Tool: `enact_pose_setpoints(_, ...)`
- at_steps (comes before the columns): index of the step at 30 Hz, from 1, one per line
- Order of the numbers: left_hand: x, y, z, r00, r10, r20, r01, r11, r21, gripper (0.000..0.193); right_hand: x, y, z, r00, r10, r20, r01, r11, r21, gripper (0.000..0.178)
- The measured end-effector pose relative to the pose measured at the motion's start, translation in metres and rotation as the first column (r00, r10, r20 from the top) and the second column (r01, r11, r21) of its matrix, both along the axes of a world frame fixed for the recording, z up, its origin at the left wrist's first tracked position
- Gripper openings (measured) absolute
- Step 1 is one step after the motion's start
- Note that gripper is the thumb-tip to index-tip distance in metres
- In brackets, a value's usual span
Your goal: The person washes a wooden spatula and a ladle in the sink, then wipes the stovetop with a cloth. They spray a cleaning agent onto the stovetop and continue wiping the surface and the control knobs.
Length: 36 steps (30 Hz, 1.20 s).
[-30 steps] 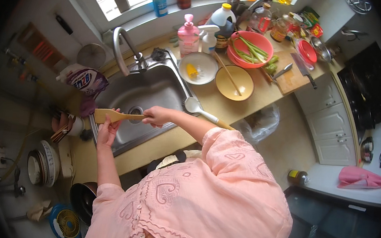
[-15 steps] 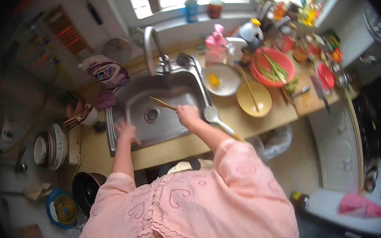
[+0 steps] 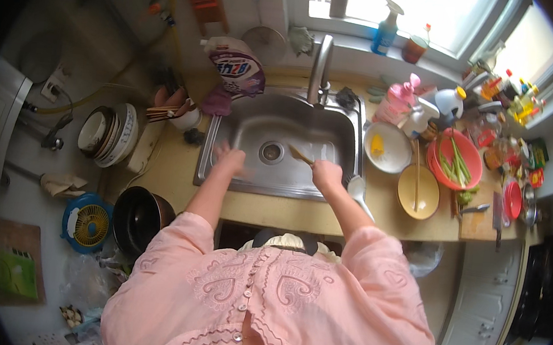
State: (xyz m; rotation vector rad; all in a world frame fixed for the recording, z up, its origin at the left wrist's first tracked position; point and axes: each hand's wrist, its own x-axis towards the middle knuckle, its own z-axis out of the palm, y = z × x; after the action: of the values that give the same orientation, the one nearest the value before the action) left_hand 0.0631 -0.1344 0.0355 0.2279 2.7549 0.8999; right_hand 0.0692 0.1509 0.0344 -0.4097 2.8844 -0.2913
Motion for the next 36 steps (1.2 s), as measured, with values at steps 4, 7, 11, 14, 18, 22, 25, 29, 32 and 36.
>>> enact_pose_setpoints(4,0.01,0.006,-0.01,0.983,0.146,0.111,-0.18,0.881,0.438,0.043,0.004,-0.014,0.035,0.994,0.0,-0.109,-0.02,0.983,-0.182,0.032)
enact_pose_setpoints(7,0.017,0.015,0.068,0.995,0.045,0.093,-0.095,0.753,0.652,0.043,-0.008,-0.006,0.043,0.998,0.018,0.059,0.02,0.806,-0.592,0.034)
enact_pose_setpoints(11,0.039,0.019,0.073,0.992,0.088,0.086,-0.092,0.995,0.045,0.038,-0.01,0.007,0.043,0.619,0.417,0.665,0.631,0.239,-0.738,0.031)
enact_pose_setpoints(14,0.037,0.024,0.068,0.99,0.107,0.091,-0.047,0.866,-0.497,0.035,-0.003,0.014,-0.029,0.967,0.15,-0.205,-0.133,0.987,0.093,0.034)
enact_pose_setpoints(18,0.024,-0.002,0.015,0.928,0.368,-0.068,-0.351,0.919,0.178,0.039,-0.005,-0.012,0.02,0.999,-0.014,-0.037,0.004,0.965,-0.263,0.035)
enact_pose_setpoints(22,0.02,0.004,0.079,0.97,0.109,0.216,-0.242,0.461,0.854,0.04,-0.011,-0.017,0.064,0.872,0.015,0.489,0.386,0.594,-0.706,0.034)
enact_pose_setpoints(25,0.021,-0.01,0.045,0.954,0.213,0.209,-0.298,0.703,0.645,0.047,-0.016,-0.003,0.033,0.576,0.418,0.703,0.688,0.216,-0.693,0.035)
enact_pose_setpoints(29,0.029,0.01,0.042,0.959,0.141,-0.246,-0.224,0.909,-0.351,0.05,-0.001,-0.006,-0.001,0.982,-0.037,-0.186,-0.009,0.97,-0.243,0.035)
enact_pose_setpoints(32,0.013,-0.014,0.036,0.964,0.144,0.225,-0.258,0.724,0.64,0.042,-0.008,-0.019,0.032,0.991,0.026,-0.13,-0.081,0.898,-0.433,0.038)
enact_pose_setpoints(36,0.02,-0.011,0.074,0.91,0.135,0.391,-0.414,0.27,0.87,0.036,-0.014,-0.019,0.042,0.999,0.05,0.012,-0.04,0.898,-0.437,0.034)
